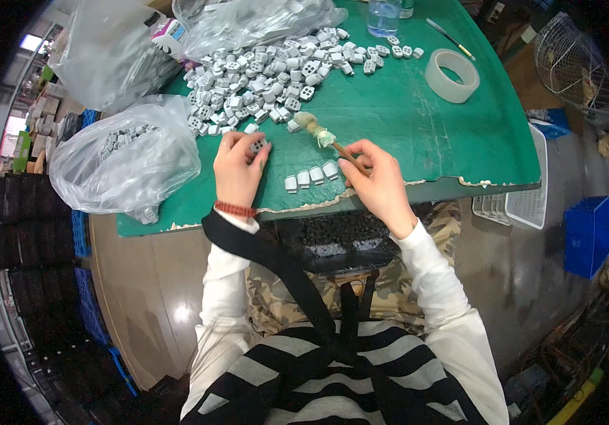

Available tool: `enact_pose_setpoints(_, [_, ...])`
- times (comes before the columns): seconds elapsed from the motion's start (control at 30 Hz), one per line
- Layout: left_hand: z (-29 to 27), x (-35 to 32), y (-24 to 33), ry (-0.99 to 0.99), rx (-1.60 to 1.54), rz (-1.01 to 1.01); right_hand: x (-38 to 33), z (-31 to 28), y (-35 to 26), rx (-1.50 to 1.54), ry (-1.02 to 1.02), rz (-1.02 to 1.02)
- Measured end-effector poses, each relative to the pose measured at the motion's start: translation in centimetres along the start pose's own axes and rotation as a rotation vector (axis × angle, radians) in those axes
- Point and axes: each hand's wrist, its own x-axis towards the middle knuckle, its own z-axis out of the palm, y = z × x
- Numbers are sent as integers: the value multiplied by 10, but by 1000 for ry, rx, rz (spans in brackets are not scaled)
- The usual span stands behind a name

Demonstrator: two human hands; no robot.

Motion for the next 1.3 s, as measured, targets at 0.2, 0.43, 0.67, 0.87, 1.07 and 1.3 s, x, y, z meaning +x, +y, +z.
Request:
enact_pose_setpoints(0.2, [-13, -47, 34, -27, -40, 133, -1, 0, 8, 6, 31, -71])
enact_pose_setpoints(0.43, [-25, -56, 37, -1, -1, 111, 4, -3, 1, -141, -10, -115])
enact_pose_setpoints(0.67, [-27, -49, 19, -149, -20, 179, 11, -2, -3, -190, -92, -96])
enact_pose_setpoints(0.87, [-23, -77, 61, -144, -136, -90, 11, -3, -4, -153, -68, -97])
enact_pose_setpoints(1.07, [-7, -68, 74, -75, 57, -50, 13, -6, 1, -120, -108, -96])
enact_pose_setpoints(1.3, [-9, -39, 46, -247, -208, -46, 13, -6, -2, -156, -123, -111])
